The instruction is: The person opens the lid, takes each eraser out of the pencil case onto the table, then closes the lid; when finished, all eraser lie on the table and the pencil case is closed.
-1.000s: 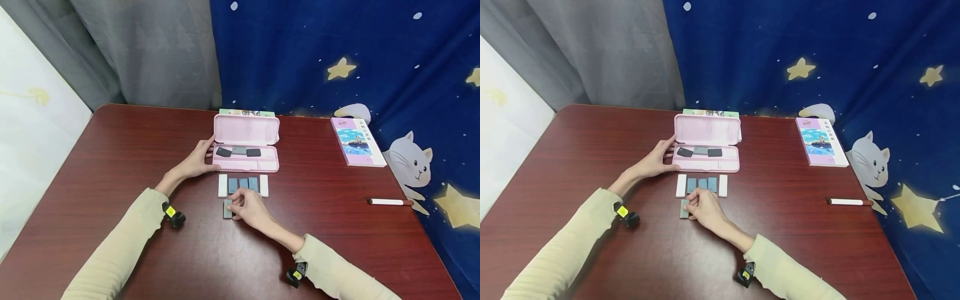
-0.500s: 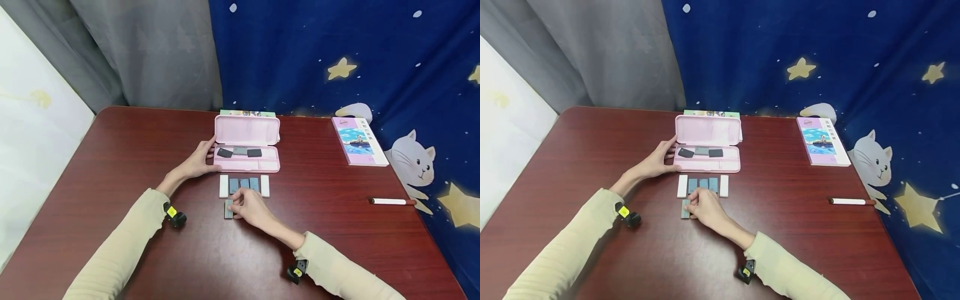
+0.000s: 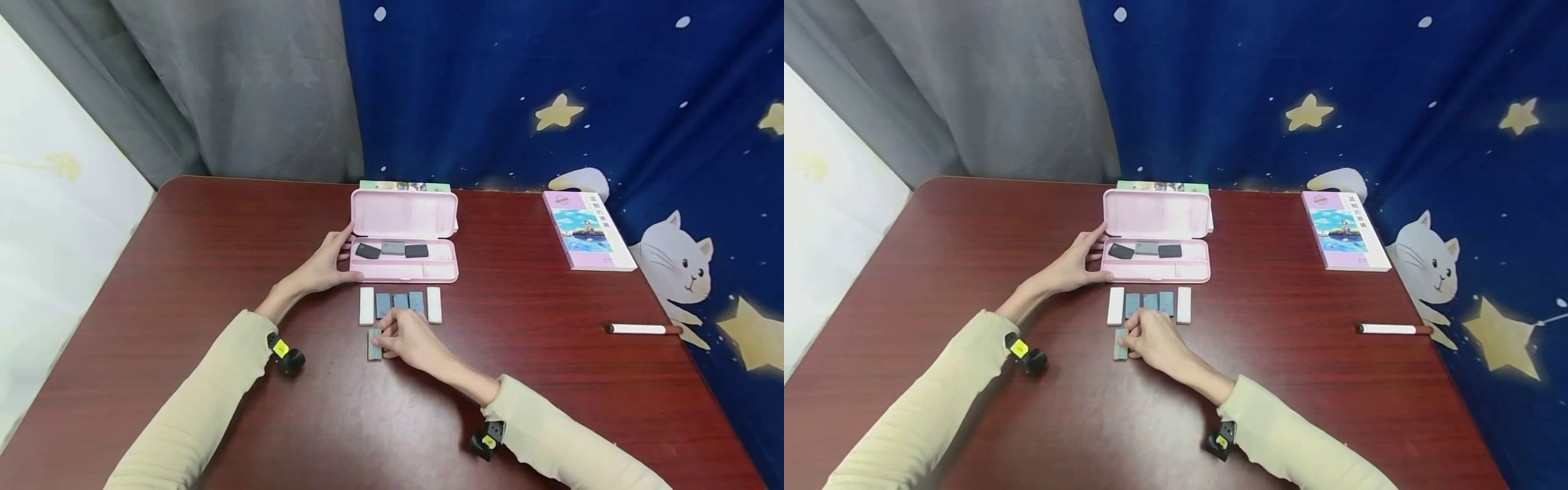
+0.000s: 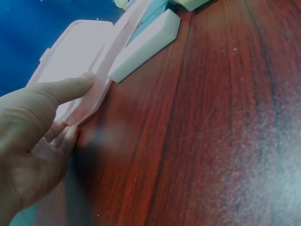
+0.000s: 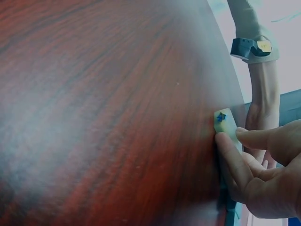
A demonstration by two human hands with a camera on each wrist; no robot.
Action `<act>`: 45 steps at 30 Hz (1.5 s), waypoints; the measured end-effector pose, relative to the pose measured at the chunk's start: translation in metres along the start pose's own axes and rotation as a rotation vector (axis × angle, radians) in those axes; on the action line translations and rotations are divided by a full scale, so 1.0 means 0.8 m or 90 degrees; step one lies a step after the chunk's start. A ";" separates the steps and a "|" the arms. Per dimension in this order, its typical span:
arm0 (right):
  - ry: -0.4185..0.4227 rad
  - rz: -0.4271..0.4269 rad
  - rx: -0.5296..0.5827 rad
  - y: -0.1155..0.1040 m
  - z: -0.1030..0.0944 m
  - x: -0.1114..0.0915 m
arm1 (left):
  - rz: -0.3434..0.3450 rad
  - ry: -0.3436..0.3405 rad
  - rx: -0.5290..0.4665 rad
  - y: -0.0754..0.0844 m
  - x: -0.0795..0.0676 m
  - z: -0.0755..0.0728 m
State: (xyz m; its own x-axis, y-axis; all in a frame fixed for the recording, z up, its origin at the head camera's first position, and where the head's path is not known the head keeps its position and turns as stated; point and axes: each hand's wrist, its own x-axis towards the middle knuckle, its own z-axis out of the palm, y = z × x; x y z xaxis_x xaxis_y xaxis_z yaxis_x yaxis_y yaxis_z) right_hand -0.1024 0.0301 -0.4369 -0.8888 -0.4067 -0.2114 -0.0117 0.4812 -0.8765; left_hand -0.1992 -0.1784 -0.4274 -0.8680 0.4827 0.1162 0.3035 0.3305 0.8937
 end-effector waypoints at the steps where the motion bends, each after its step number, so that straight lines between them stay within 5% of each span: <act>1: -0.001 -0.001 -0.001 0.000 -0.001 0.000 | 0.001 0.000 0.000 0.000 0.001 0.000; 17: -0.038 -0.011 0.060 0.003 -0.016 -0.006 | 0.000 0.003 -0.005 0.000 -0.001 -0.001; 23: -0.013 -0.024 0.079 0.001 -0.038 0.001 | 0.008 0.035 -0.014 -0.002 -0.001 0.000; 28: 0.024 -0.047 -0.010 -0.011 -0.068 0.016 | 0.023 0.048 -0.007 -0.008 0.004 0.001; 37: 0.142 -0.113 -0.182 0.000 -0.129 0.090 | 0.037 0.043 0.006 -0.062 0.017 0.003; 45: 0.159 -0.125 -0.249 0.019 -0.142 0.136 | 0.042 0.028 -0.002 -0.066 0.017 0.003</act>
State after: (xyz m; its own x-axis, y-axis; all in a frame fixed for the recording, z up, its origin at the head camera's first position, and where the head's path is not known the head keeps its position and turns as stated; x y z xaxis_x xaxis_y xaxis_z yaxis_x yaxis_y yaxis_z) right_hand -0.2516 0.0813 -0.4244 -0.9344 -0.3439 0.0927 -0.3180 0.6882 -0.6521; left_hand -0.2261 -0.1870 -0.4739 -0.8629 0.4669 0.1933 0.3588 0.2967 0.8850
